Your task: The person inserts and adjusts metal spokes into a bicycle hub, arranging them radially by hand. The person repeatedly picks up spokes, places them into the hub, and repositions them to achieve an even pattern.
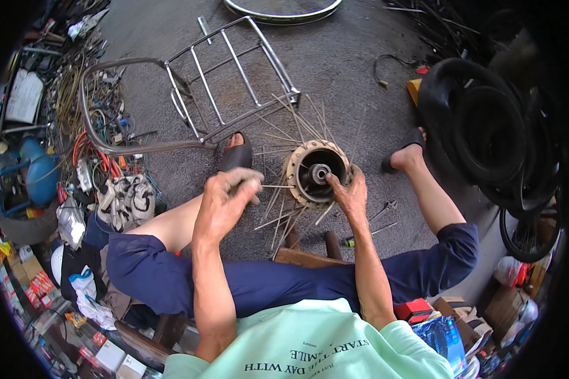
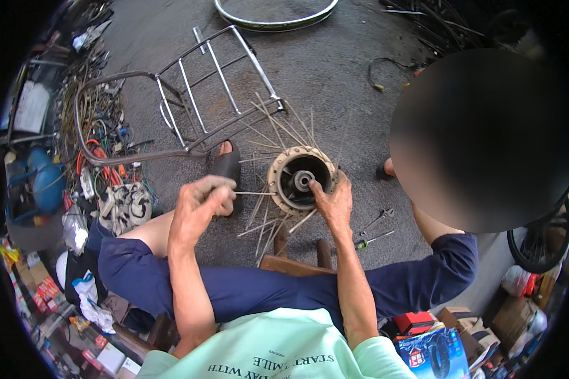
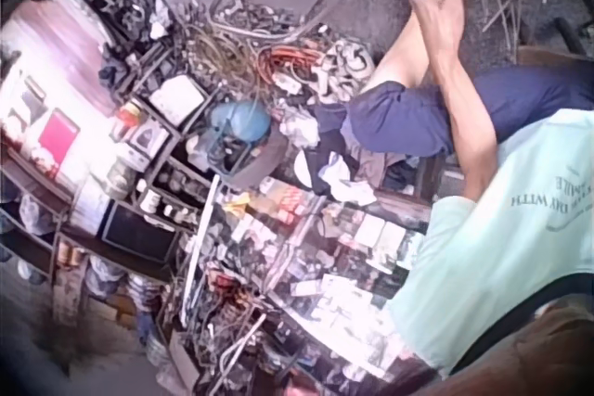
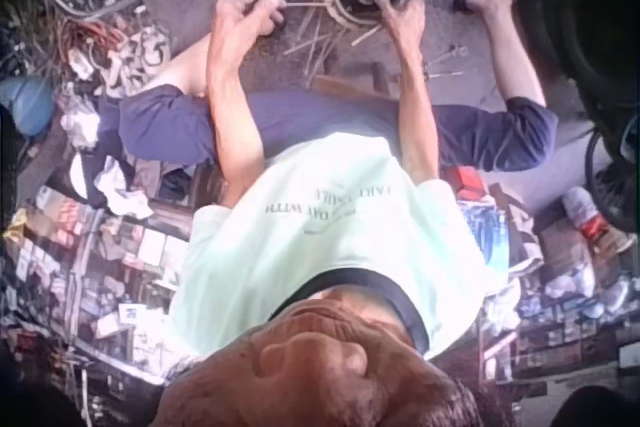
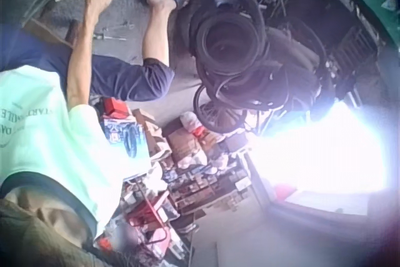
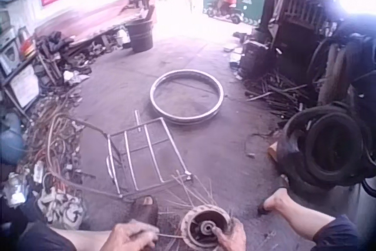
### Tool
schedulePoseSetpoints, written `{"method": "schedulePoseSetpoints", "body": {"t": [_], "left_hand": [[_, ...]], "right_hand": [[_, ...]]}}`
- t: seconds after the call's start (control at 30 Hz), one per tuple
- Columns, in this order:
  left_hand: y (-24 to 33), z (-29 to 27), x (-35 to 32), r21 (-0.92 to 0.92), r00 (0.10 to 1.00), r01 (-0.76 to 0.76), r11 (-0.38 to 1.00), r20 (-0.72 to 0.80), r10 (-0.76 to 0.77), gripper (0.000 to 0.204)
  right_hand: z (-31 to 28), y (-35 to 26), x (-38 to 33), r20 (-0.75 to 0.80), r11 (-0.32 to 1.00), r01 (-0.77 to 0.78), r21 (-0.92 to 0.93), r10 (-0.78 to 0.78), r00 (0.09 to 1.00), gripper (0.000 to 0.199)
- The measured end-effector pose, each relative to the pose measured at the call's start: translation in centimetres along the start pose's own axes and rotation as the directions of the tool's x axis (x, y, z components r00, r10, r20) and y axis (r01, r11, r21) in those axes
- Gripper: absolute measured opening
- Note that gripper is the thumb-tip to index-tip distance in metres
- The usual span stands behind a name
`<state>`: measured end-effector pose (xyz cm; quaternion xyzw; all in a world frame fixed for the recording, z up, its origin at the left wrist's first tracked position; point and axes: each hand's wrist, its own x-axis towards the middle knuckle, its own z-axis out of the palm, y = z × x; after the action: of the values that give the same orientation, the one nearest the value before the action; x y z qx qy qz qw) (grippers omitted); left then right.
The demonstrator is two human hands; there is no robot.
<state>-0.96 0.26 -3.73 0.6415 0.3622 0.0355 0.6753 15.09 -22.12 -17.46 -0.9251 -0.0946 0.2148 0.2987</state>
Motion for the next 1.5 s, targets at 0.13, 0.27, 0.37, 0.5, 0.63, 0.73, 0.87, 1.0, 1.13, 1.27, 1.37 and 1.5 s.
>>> {"method": "schedulePoseSetpoints", "body": {"t": [0.13, 0.27, 0.37, 0.5, 0.63, 0.73, 0.87, 1.0, 1.13, 1.27, 1.37, 1.5], "left_hand": [[-2.4, -0.6, 0.5, 0.2, 0.995, 0.095, 0.975, 0.0, -0.097, 0.021], [-6.1, 0.2, 3.1, 0.676, 0.99, 0.095, 0.73, 0.011, -0.139, 0.023], [-7.0, 1.1, 5.8, 0.815, 0.963, 0.123, 0.566, 0.041, -0.268, 0.022], [-12.7, 1.8, 11.4, 0.889, 0.887, 0.163, 0.428, 0.058, -0.458, 0.025], [-16.5, 3.8, 15.1, 0.784, 0.843, 0.411, 0.465, -0.133, -0.521, 0.029], [-18.7, 4.5, 16.8, 0.805, 0.855, 0.393, 0.444, -0.142, -0.5, 0.027], [-20.2, 5.5, 17.3, 0.878, 0.901, 0.301, 0.372, -0.135, -0.412, 0.021], [-20.2, 5.9, 17.4, 0.898, 0.938, 0.241, 0.368, -0.118, -0.326, 0.018], [-18.8, 5.4, 16.8, 0.844, 0.941, 0.286, 0.453, -0.158, -0.3, 0.021], [-16.5, 4.1, 15.6, 0.708, 0.891, 0.443, 0.55, -0.281, -0.356, 0.035], [-16.2, 3.5, 14.6, 0.567, 0.847, 0.528, 0.632, -0.408, -0.341, 0.042], [-18.4, 2.5, 13.7, 0.34, 0.794, 0.449, 0.826, -0.576, -0.194, 0.043]], "right_hand": [[-0.5, -1.8, 1.2, 0.144, 0.998, -0.017, -0.054, 0.024, 0.989, 0.073], [-1.2, -1.9, 1.3, 0.257, 0.995, -0.047, 0.089, 0.023, 0.966, 0.072], [-1.7, -2.0, 2.0, 0.319, 0.987, -0.077, 0.144, 0.027, 0.947, 0.071], [-0.5, -2.6, 1.9, 0.236, 0.984, -0.146, 0.104, 0.118, 0.965, 0.069], [-0.7, -2.3, 1.6, 0.229, 0.982, -0.082, 0.167, 0.043, 0.973, 0.068], [-0.9, -2.5, 2.0, 0.269, 0.99, -0.098, 0.097, 0.069, 0.961, 0.076], [-0.9, -2.9, 2.2, 0.27, 0.982, -0.12, 0.147, 0.077, 0.96, 0.071], [-1.1, -3.2, 2.3, 0.311, 0.96, -0.219, 0.177, 0.156, 0.937, 0.07], [-0.4, -1.7, 2.0, 0.221, 0.993, -0.063, 0.1, 0.04, 0.974, 0.074], [0.4, -1.4, 0.2, 0.101, 0.988, -0.082, 0.129, 0.069, 0.992, 0.078], [0.6, -0.7, -0.6, 0.086, 0.962, -0.091, 0.256, 0.071, 0.994, 0.079], [0.6, 0.4, -0.5, 0.194, 0.918, -0.165, 0.361, 0.099, 0.976, 0.084]]}}
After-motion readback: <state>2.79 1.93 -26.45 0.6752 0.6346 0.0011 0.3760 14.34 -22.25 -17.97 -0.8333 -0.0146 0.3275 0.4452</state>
